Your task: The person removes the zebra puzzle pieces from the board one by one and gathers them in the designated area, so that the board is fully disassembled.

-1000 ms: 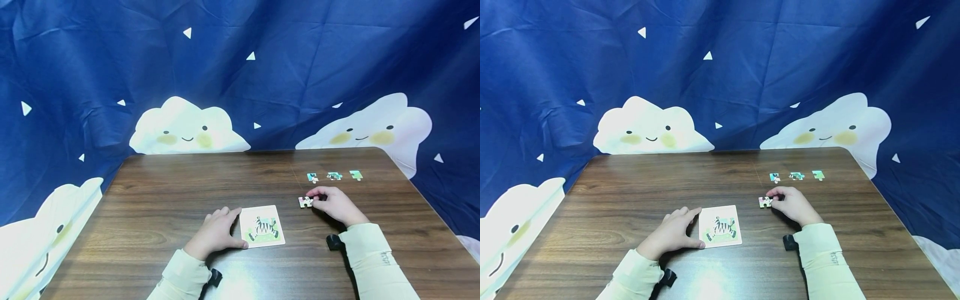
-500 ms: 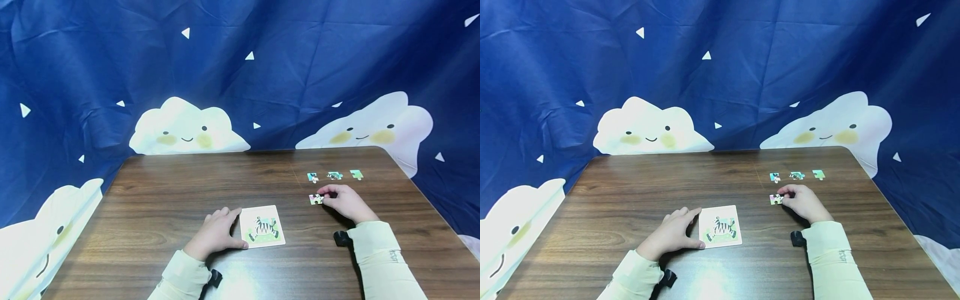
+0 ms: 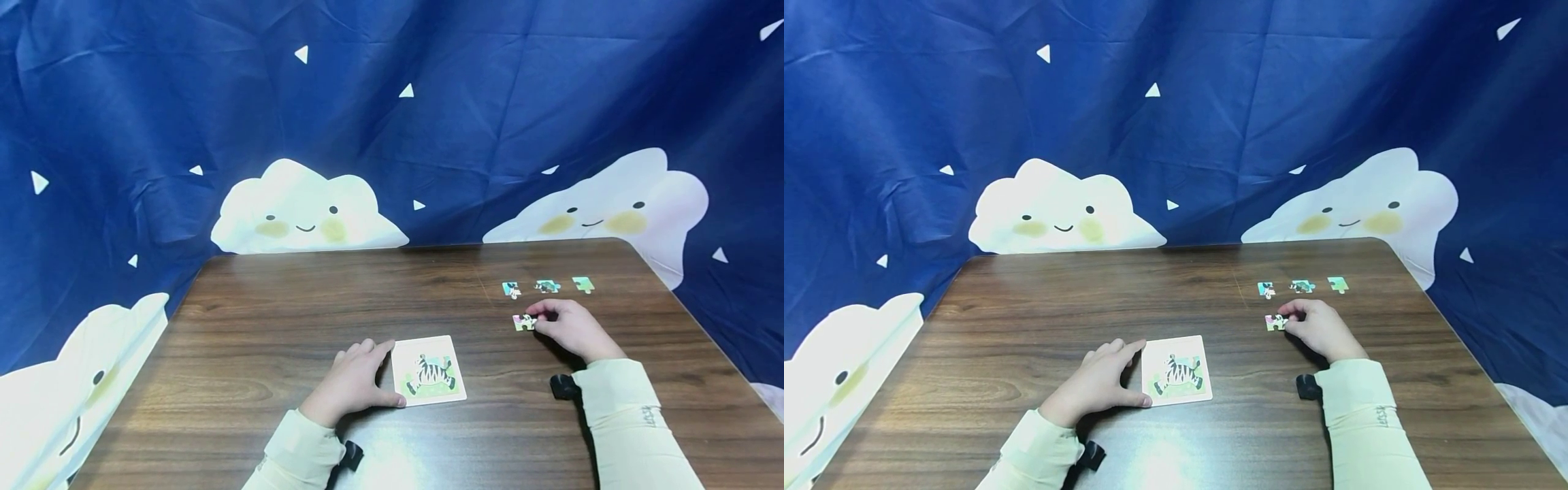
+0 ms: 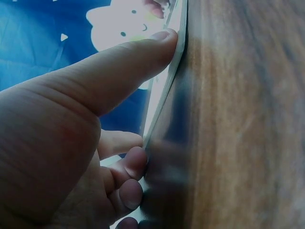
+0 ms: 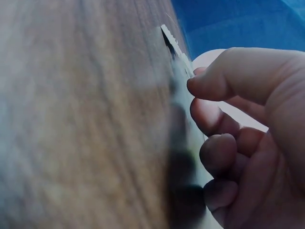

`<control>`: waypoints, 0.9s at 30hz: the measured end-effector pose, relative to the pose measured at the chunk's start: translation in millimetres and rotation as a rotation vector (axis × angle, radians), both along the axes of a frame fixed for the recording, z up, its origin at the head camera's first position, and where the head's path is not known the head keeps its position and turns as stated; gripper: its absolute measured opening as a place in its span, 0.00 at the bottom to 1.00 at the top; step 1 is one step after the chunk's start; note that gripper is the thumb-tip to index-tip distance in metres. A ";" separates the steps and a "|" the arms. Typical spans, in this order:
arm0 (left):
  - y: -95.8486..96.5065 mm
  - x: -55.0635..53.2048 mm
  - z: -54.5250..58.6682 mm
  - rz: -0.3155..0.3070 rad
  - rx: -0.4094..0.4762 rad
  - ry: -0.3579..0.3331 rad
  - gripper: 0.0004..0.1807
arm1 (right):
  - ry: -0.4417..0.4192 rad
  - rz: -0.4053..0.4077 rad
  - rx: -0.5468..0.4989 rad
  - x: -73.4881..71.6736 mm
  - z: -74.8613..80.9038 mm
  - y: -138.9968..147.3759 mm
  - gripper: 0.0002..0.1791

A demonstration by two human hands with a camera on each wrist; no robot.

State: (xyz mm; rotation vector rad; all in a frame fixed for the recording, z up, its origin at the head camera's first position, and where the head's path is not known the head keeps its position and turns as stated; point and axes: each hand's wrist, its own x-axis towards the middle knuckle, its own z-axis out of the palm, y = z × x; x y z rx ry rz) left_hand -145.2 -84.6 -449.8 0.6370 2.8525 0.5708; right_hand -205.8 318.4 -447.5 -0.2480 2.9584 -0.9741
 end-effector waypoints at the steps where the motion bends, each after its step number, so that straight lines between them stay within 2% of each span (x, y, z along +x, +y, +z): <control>1: 0.0 0.0 0.2 0.000 0.000 0.000 0.57 | 0.000 0.000 -0.001 -0.3 -0.2 0.1 0.11; 12: 0.2 0.6 2.1 0.000 0.023 -0.009 0.56 | 0.004 -0.012 0.016 -1.7 -3.6 1.7 0.13; 27: 0.2 1.9 3.9 -0.014 0.007 0.004 0.53 | 0.022 -0.042 -0.036 3.0 -0.6 -2.2 0.13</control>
